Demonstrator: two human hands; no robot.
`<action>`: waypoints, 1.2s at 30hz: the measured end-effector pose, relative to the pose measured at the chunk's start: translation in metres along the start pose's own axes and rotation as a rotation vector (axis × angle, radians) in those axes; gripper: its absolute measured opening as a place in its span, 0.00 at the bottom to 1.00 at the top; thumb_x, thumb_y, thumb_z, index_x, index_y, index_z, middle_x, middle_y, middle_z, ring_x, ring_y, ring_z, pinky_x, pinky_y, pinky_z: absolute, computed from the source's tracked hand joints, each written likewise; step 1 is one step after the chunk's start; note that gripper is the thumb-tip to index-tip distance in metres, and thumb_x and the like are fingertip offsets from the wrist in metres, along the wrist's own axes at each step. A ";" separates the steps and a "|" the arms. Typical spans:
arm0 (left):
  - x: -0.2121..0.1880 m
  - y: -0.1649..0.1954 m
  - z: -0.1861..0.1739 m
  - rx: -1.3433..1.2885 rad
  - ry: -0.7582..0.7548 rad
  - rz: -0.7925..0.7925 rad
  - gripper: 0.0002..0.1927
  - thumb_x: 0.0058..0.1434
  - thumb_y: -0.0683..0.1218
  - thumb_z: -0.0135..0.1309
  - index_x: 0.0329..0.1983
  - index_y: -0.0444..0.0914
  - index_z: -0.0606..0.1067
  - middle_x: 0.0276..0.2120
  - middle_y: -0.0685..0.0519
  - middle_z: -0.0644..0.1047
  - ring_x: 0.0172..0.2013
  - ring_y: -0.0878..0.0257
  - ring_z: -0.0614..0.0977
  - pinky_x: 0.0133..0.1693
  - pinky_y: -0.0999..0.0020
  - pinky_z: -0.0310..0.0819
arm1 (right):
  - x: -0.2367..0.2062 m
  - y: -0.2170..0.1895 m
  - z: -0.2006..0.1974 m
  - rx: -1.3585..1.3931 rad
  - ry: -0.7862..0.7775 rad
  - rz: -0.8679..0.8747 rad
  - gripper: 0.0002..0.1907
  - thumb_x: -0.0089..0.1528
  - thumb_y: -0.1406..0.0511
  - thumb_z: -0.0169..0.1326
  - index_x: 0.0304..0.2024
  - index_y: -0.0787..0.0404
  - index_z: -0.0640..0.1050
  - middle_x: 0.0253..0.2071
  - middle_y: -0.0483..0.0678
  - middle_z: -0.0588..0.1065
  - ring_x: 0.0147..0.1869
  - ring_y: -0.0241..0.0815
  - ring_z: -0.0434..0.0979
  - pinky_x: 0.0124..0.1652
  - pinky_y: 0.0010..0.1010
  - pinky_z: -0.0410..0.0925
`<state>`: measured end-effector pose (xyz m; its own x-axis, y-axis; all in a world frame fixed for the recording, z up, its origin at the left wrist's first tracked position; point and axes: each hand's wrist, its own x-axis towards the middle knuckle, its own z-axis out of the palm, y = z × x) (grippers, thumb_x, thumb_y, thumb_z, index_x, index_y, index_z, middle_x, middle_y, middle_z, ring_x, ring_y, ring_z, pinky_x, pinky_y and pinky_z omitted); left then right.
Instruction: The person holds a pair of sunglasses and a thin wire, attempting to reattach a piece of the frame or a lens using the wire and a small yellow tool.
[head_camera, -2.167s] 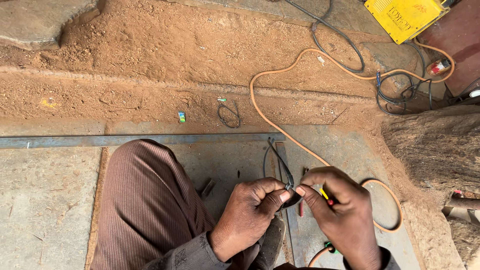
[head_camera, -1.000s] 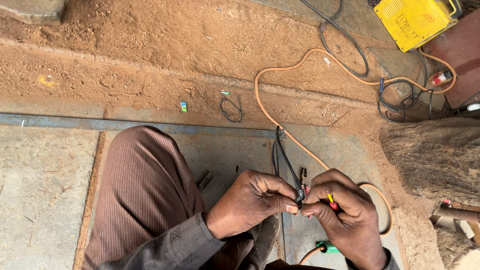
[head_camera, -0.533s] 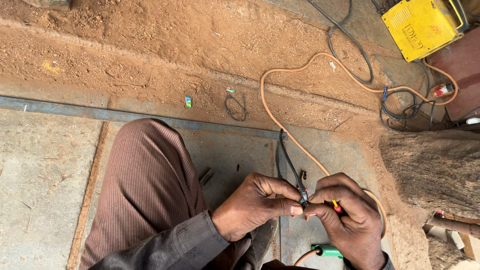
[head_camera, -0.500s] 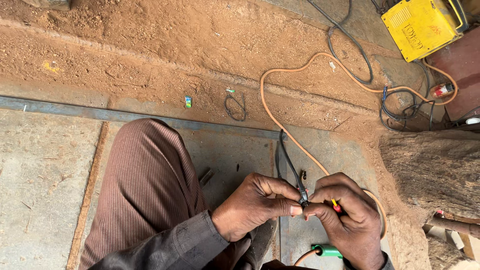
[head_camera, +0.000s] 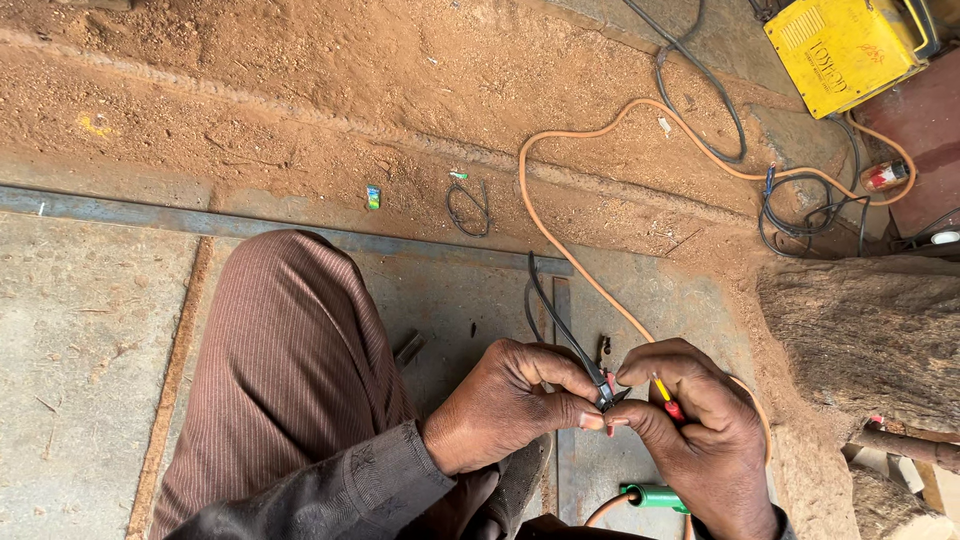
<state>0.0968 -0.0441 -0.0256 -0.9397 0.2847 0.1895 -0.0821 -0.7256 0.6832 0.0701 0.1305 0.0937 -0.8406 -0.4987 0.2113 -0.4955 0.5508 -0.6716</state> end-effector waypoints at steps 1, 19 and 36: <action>0.000 0.000 0.000 -0.010 -0.010 0.016 0.06 0.61 0.33 0.62 0.42 0.28 0.80 0.38 0.46 0.83 0.41 0.61 0.86 0.45 0.68 0.84 | 0.001 -0.001 -0.001 -0.009 -0.004 0.007 0.15 0.49 0.75 0.66 0.38 0.64 0.79 0.39 0.48 0.78 0.40 0.34 0.80 0.37 0.24 0.74; 0.004 0.004 -0.003 0.010 0.000 -0.034 0.06 0.59 0.34 0.63 0.40 0.29 0.81 0.37 0.48 0.84 0.38 0.65 0.86 0.44 0.69 0.84 | 0.003 0.004 0.000 0.016 -0.068 -0.012 0.10 0.49 0.72 0.69 0.28 0.62 0.78 0.33 0.44 0.76 0.33 0.31 0.75 0.33 0.23 0.68; 0.000 0.003 -0.014 0.080 -0.087 -0.106 0.08 0.67 0.42 0.60 0.46 0.34 0.82 0.37 0.53 0.83 0.34 0.70 0.80 0.37 0.73 0.78 | -0.001 0.014 -0.004 0.095 -0.099 -0.039 0.11 0.49 0.71 0.70 0.30 0.62 0.79 0.33 0.46 0.80 0.31 0.31 0.80 0.30 0.22 0.72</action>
<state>0.0915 -0.0552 -0.0330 -0.8945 0.4130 0.1712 -0.1496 -0.6373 0.7560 0.0632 0.1417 0.0865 -0.7932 -0.5846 0.1706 -0.5006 0.4664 -0.7293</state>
